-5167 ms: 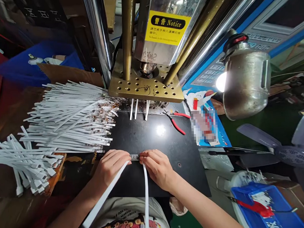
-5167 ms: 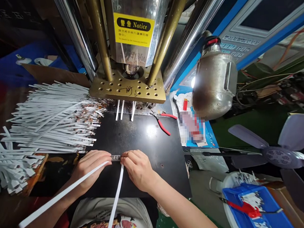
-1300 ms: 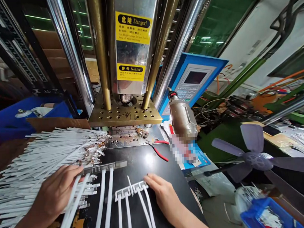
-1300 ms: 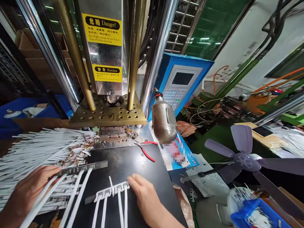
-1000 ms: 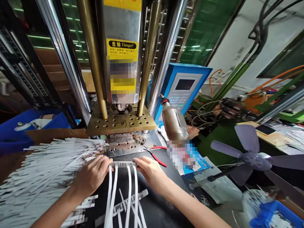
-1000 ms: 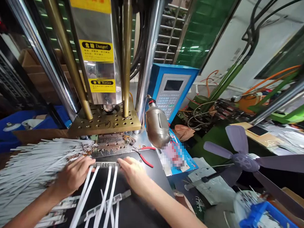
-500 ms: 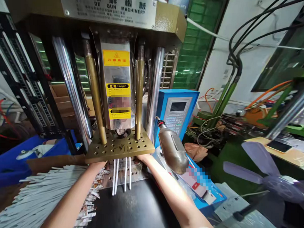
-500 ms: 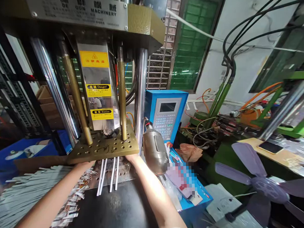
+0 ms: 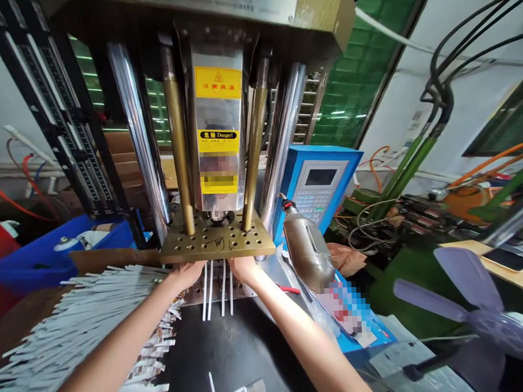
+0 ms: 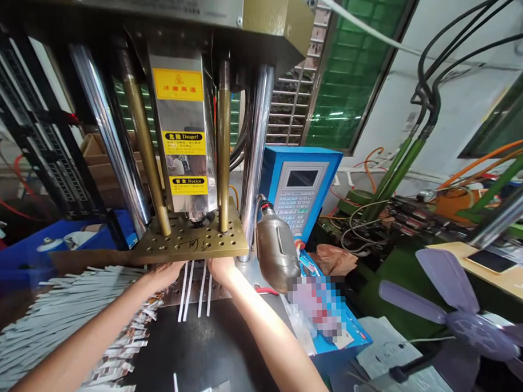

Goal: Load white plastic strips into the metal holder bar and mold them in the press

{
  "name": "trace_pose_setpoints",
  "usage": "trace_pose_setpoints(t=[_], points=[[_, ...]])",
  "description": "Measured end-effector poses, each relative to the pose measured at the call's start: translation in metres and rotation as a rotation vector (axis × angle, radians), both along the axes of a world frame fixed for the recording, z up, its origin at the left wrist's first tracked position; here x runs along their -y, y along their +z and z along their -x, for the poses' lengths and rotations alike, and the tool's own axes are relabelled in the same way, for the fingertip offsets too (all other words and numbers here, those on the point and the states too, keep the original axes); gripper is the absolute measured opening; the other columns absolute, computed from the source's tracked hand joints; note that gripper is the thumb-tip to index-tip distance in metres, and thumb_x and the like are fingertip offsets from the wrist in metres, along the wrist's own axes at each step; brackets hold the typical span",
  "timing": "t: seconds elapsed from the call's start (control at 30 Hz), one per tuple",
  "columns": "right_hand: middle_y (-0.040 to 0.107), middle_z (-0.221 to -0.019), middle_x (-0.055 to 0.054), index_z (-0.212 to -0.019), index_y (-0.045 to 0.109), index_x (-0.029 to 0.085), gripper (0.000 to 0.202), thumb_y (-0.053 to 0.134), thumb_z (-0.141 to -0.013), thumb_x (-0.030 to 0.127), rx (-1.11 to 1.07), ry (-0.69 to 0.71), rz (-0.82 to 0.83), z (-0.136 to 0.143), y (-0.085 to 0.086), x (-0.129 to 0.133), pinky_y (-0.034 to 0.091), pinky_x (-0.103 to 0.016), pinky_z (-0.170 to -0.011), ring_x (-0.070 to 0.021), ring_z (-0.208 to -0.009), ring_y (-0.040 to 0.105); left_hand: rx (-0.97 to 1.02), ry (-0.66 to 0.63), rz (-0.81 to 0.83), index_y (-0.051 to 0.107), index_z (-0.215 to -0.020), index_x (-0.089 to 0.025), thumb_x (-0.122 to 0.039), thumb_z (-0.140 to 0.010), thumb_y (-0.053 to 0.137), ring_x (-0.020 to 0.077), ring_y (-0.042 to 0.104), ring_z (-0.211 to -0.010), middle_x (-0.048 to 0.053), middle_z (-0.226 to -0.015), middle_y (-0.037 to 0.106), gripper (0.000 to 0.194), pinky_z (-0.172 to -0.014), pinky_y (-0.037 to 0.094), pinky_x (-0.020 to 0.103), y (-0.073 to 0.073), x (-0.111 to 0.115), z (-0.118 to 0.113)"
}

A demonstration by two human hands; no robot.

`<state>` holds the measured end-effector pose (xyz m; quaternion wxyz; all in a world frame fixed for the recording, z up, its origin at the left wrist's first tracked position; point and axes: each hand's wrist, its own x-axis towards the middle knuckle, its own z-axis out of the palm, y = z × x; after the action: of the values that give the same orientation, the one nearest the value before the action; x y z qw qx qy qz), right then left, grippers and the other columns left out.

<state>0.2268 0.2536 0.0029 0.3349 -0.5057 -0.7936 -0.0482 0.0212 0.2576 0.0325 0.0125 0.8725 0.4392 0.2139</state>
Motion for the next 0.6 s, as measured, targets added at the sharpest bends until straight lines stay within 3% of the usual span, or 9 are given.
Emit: trace_pose_setpoints(t=[0.17, 0.27, 0.33, 0.4, 0.5, 0.57, 0.6], points=[[0.069, -0.106, -0.013, -0.103, 0.069, 0.014, 0.026, 0.051, -0.087, 0.006, 0.091, -0.044, 0.07, 0.008, 0.021, 0.019, 0.048, -0.043, -0.098, -0.0264, -0.108, 0.062, 0.031, 0.002, 0.019, 0.05, -0.137, -0.018, -0.024, -0.099, 0.044, 0.0275, 0.045, -0.134, 0.012, -0.14, 0.053, 0.039, -0.114, 0.031, 0.054, 0.009, 0.006, -0.024], [0.064, -0.118, -0.019, -0.117, 0.067, 0.012, 0.033, 0.049, -0.089, 0.007, 0.128, -0.014, 0.157, -0.007, 0.012, 0.066, 0.046, -0.049, -0.1, -0.0292, -0.115, 0.059, 0.037, -0.002, 0.073, 0.049, -0.138, -0.014, -0.011, -0.096, 0.034, 0.0281, 0.044, -0.135, 0.015, -0.142, 0.05, 0.045, -0.114, 0.034, 0.051, 0.004, 0.043, -0.017], [0.059, -0.128, -0.02, -0.121, 0.065, 0.013, 0.032, 0.05, -0.092, 0.013, 0.135, 0.07, 0.212, -0.029, -0.005, 0.117, 0.046, -0.046, -0.102, -0.0285, -0.121, 0.056, 0.035, -0.03, 0.118, 0.046, -0.141, -0.015, -0.008, -0.096, 0.03, 0.0242, 0.043, -0.136, 0.014, -0.146, 0.046, 0.049, -0.114, 0.036, 0.042, -0.006, 0.091, 0.003], [0.057, -0.132, -0.019, -0.119, 0.066, 0.015, 0.029, 0.05, -0.097, 0.026, 0.132, 0.213, 0.173, -0.058, -0.023, 0.178, 0.048, -0.046, -0.101, -0.0289, -0.124, 0.054, 0.025, -0.086, 0.16, 0.049, -0.138, -0.02, -0.017, -0.1, 0.034, 0.0193, 0.046, -0.132, 0.009, -0.143, 0.05, 0.042, -0.113, 0.038, 0.034, -0.016, 0.155, 0.031], [0.051, -0.142, -0.013, -0.127, 0.062, 0.024, 0.038, 0.058, -0.094, 0.043, 0.201, 0.289, 0.193, -0.097, -0.041, 0.267, 0.048, -0.046, -0.101, -0.0304, -0.13, 0.05, -0.008, -0.196, 0.076, 0.049, -0.139, -0.017, -0.044, -0.104, 0.031, 0.025, 0.045, -0.132, 0.012, -0.136, 0.055, 0.048, -0.114, 0.036, 0.043, -0.029, 0.257, 0.081], [0.048, -0.146, -0.012, -0.134, 0.059, 0.025, 0.051, 0.06, -0.09, 0.051, 0.272, 0.304, 0.182, -0.109, -0.045, 0.312, 0.046, -0.046, -0.102, -0.0332, -0.13, 0.049, -0.077, -0.17, 0.015, 0.049, -0.14, -0.015, -0.061, -0.099, 0.031, 0.0286, 0.045, -0.132, 0.014, -0.137, 0.054, 0.064, -0.114, 0.033, 0.045, -0.037, 0.308, 0.11], [0.047, -0.147, -0.012, -0.136, 0.057, 0.025, 0.054, 0.06, -0.088, 0.05, 0.312, 0.296, 0.169, -0.11, -0.045, 0.327, 0.044, -0.046, -0.104, -0.0337, -0.129, 0.05, -0.096, -0.129, 0.01, 0.05, -0.14, -0.015, -0.061, -0.098, 0.035, 0.0298, 0.044, -0.132, 0.014, -0.138, 0.053, 0.064, -0.114, 0.03, 0.046, -0.042, 0.325, 0.121]])
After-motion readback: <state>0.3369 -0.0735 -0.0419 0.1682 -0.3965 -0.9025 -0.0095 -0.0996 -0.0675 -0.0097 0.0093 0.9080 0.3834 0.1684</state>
